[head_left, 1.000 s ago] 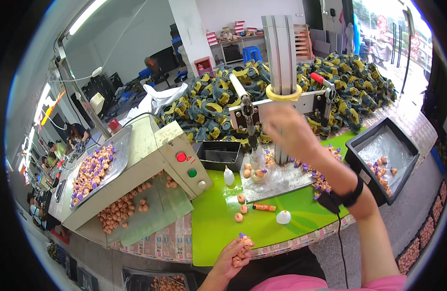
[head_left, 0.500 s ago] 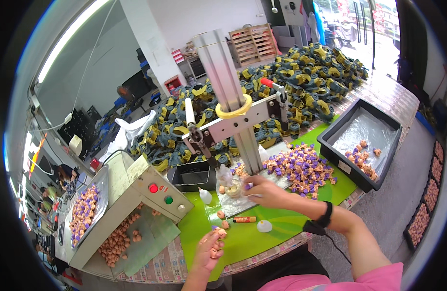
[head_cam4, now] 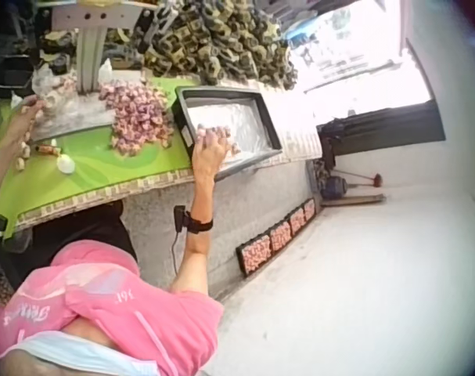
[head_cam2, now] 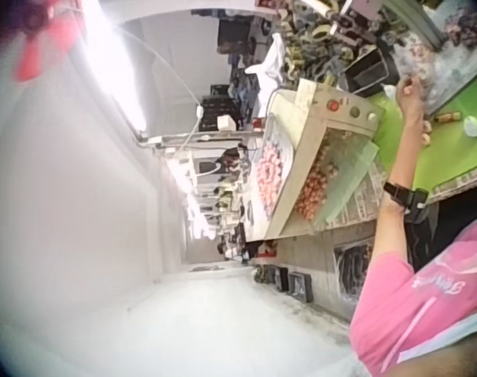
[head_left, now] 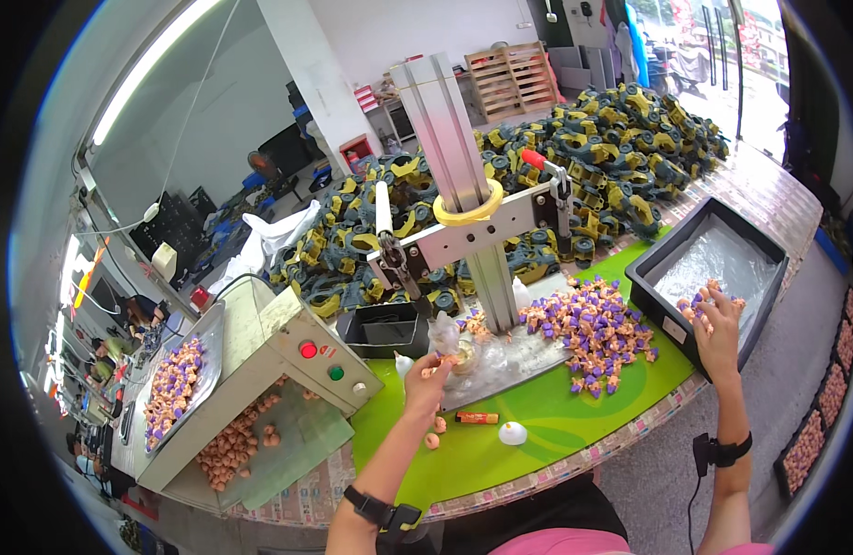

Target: Applying adhesive and manually assembling small plastic toy head components in a manufacturing facility.

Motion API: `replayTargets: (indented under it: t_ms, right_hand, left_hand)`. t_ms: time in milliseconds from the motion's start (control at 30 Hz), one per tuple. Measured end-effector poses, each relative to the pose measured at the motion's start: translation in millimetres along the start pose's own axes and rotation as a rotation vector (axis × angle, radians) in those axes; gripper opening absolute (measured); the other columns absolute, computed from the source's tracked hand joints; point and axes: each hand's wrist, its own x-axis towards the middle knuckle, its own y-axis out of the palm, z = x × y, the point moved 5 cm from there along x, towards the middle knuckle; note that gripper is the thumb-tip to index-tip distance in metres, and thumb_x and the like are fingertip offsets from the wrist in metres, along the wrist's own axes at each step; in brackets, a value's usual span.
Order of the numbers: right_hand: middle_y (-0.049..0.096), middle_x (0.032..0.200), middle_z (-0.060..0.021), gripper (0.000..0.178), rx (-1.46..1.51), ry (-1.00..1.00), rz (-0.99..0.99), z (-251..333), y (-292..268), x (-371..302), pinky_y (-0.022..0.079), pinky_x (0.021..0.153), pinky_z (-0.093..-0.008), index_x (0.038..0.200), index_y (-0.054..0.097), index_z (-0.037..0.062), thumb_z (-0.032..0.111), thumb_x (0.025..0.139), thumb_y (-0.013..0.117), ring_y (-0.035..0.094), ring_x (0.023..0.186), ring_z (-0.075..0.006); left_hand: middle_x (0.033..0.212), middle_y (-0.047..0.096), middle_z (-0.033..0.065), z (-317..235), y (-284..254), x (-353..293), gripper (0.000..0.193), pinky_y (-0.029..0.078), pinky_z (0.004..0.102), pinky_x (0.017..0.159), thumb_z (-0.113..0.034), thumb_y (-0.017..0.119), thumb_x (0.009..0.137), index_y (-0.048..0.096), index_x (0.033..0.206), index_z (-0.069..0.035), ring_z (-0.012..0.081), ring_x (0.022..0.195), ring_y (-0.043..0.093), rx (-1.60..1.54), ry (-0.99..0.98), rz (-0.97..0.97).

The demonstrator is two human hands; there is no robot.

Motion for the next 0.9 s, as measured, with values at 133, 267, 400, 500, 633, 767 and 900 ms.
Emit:
replayTargets:
  t_ms: [133,267,400,500,633,767,900]
  right_hand:
    - [0.059,0.118,-0.0175,0.020,0.318,-0.073,0.162,74.2,2.0,12.8,0.043,0.095,-0.0422,0.097,0.068,0.0017,0.006,0.078,0.069,0.056,0.106,-0.0343]
    - [0.060,0.116,-0.0174,0.019,0.460,-0.243,0.264,146.5,9.4,25.6,0.045,0.093,-0.0415,0.096,0.068,0.0018,0.008,0.078,0.070,0.056,0.105,-0.0334]
    - [0.060,0.112,-0.0170,0.021,0.633,-0.539,0.369,226.6,22.1,37.3,0.045,0.092,-0.0423,0.098,0.066,0.0016,0.012,0.081,0.069,0.056,0.104,-0.0339]
    - [0.059,0.117,-0.0155,0.032,0.696,-0.684,0.240,286.7,33.1,56.8,0.045,0.091,-0.0421,0.110,0.062,0.0017,0.015,0.081,0.069,0.056,0.105,-0.0323]
    - [0.060,0.117,-0.0134,0.045,0.680,-0.749,-0.019,361.5,39.2,90.3,0.041,0.093,-0.0401,0.121,0.056,0.0016,0.018,0.081,0.070,0.056,0.108,-0.0301]
    - [0.064,0.105,-0.0216,0.076,0.599,-0.481,0.380,406.9,71.1,123.5,0.039,0.093,-0.0427,0.135,0.039,-0.0045,0.033,0.079,0.073,0.060,0.096,-0.0364]
    - [0.065,0.093,-0.0197,0.103,1.134,-0.161,0.466,420.5,83.7,149.1,0.047,0.088,-0.0398,0.146,0.017,-0.0083,0.027,0.071,0.079,0.063,0.088,-0.0324]
  left_hand:
    - [0.095,0.052,0.0023,29.4,-17.9,44.9,0.025,0.045,0.0242,0.064,-0.018,0.078,0.080,0.063,0.093,-0.004,0.0115,0.078,0.053,0.186,0.569,-0.121]
    - [0.100,0.050,0.0060,17.9,-4.3,31.9,0.021,0.045,0.0298,0.076,-0.014,0.077,0.076,0.067,0.092,-0.004,0.0179,0.086,0.053,0.401,0.664,-0.173]
    - [0.094,0.054,0.0071,11.5,-3.7,22.2,0.021,0.045,0.0317,0.073,-0.019,0.076,0.079,0.070,0.096,-0.007,0.0216,0.082,0.054,0.546,0.740,-0.217]
    - [0.088,0.055,0.0066,11.2,2.7,19.3,0.021,0.045,0.0320,0.069,-0.022,0.075,0.080,0.070,0.096,-0.009,0.0212,0.077,0.055,0.573,0.695,-0.220]
    - [0.086,0.056,0.0074,6.8,2.6,13.9,0.020,0.045,0.0323,0.067,-0.024,0.074,0.082,0.071,0.095,-0.010,0.0216,0.074,0.055,0.554,0.724,-0.229]
    - [0.085,0.056,0.0083,0.7,0.6,9.4,0.021,0.046,0.0339,0.067,-0.027,0.074,0.081,0.072,0.093,-0.009,0.0228,0.074,0.056,0.595,0.711,-0.246]
    - [0.087,0.059,0.0111,-2.6,3.8,9.6,0.022,0.047,0.0361,0.074,-0.020,0.073,0.079,0.071,0.096,-0.006,0.0261,0.081,0.059,0.620,0.627,-0.220]
